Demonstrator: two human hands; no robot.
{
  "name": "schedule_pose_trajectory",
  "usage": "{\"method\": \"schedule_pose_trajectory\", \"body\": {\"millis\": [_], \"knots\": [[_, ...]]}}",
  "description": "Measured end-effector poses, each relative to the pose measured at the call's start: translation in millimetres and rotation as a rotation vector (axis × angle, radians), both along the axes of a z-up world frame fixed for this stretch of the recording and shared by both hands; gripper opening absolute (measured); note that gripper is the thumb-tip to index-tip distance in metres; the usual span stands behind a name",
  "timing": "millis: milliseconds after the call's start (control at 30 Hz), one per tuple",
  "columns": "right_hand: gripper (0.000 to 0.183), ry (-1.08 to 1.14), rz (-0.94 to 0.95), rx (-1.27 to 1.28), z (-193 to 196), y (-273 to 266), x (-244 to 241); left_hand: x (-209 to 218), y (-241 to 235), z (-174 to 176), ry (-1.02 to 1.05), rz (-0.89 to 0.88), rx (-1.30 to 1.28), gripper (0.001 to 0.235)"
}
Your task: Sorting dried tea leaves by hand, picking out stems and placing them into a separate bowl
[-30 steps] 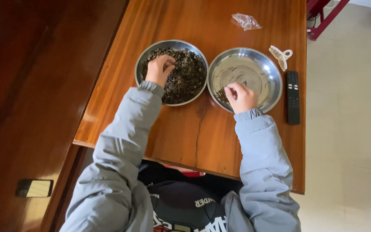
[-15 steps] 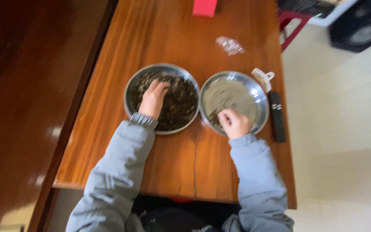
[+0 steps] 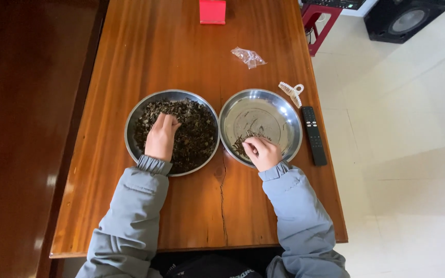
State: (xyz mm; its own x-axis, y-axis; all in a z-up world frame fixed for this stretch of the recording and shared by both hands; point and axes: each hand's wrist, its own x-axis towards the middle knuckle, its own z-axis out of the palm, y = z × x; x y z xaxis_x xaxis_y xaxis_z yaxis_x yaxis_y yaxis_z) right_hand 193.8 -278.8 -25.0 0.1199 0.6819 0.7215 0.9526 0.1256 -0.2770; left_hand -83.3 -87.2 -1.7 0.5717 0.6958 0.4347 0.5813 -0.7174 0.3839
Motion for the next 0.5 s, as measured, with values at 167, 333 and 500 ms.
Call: {"method": "schedule_pose_trajectory", "body": {"millis": [167,333,500], "knots": [[0.01,0.035,0.019,0.019,7,2,-2,-5,2,-16,-0.034,0.004,0.01,0.021],[0.009,0.044,0.053,0.013,11,3,-9,8,-20,-13,-0.124,-0.185,0.348,0.008],[0.014,0.1,0.222,0.028,26,5,-32,36,-64,-17,-0.23,-0.345,0.427,0.012]]}}
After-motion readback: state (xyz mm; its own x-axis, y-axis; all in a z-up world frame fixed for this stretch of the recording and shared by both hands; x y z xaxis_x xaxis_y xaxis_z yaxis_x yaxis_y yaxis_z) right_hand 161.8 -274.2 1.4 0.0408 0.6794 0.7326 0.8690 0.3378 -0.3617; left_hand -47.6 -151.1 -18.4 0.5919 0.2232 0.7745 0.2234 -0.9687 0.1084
